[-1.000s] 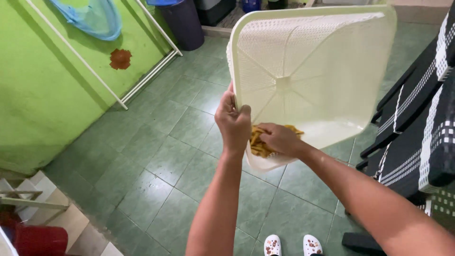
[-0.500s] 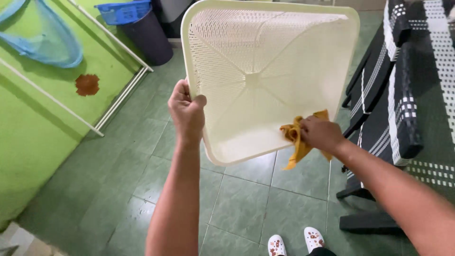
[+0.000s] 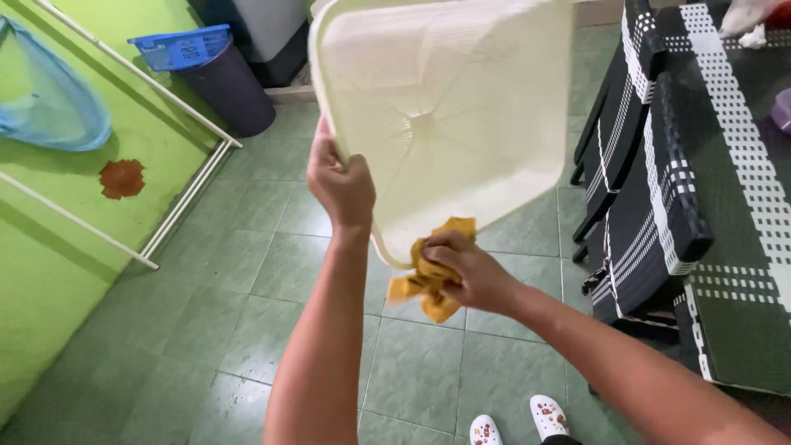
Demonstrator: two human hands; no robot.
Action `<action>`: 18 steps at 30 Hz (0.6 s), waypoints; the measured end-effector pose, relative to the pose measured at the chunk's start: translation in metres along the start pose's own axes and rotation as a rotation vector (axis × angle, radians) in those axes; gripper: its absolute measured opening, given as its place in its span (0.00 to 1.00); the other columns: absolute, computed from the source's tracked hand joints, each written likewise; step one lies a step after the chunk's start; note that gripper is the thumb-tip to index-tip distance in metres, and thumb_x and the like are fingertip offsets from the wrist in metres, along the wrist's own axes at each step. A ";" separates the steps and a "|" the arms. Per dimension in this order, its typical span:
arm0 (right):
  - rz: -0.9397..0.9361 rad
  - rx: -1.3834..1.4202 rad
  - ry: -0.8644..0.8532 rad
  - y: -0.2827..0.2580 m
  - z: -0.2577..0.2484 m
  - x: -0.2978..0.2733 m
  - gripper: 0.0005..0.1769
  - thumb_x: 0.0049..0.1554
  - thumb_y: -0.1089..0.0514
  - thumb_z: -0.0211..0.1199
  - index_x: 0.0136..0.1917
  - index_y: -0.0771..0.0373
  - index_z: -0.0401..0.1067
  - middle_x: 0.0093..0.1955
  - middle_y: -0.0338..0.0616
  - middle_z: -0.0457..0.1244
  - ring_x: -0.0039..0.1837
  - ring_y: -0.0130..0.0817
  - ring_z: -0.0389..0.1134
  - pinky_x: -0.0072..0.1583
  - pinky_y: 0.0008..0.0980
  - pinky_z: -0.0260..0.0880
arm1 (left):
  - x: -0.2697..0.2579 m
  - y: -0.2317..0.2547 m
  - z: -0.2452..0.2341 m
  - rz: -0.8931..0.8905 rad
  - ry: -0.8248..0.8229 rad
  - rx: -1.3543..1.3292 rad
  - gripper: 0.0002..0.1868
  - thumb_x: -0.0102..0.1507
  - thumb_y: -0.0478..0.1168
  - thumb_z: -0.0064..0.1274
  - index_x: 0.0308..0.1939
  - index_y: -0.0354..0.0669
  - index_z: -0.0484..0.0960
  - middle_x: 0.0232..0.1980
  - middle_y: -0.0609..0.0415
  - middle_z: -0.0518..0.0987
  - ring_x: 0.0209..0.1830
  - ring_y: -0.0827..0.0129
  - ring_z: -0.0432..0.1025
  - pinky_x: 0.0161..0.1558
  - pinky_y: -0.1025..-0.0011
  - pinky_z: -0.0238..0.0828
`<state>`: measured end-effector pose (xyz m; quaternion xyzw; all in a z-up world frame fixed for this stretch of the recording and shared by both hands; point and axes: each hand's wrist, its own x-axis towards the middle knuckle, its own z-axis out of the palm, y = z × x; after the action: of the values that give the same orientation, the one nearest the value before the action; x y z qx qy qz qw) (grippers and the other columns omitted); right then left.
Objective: Wiping a food cover, organizing items, and cleaning the dining table and chairs with a cloth.
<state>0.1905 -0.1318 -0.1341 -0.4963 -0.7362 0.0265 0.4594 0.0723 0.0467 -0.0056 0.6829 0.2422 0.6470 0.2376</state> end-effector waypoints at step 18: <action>-0.178 -0.213 -0.205 -0.043 -0.035 0.069 0.35 0.41 0.60 0.73 0.63 0.63 0.70 0.61 0.50 0.66 0.62 0.50 0.65 0.70 0.48 0.57 | -0.098 -0.150 -0.067 -1.625 -0.013 -0.490 0.30 0.53 0.33 0.42 0.61 0.33 0.66 0.59 0.31 0.73 0.57 0.25 0.71 0.49 0.16 0.60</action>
<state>0.1788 -0.1161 -0.0482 -0.4698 -0.8188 -0.0422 0.3272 -0.0024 0.1004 -0.1738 0.2295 0.5091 0.3056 0.7712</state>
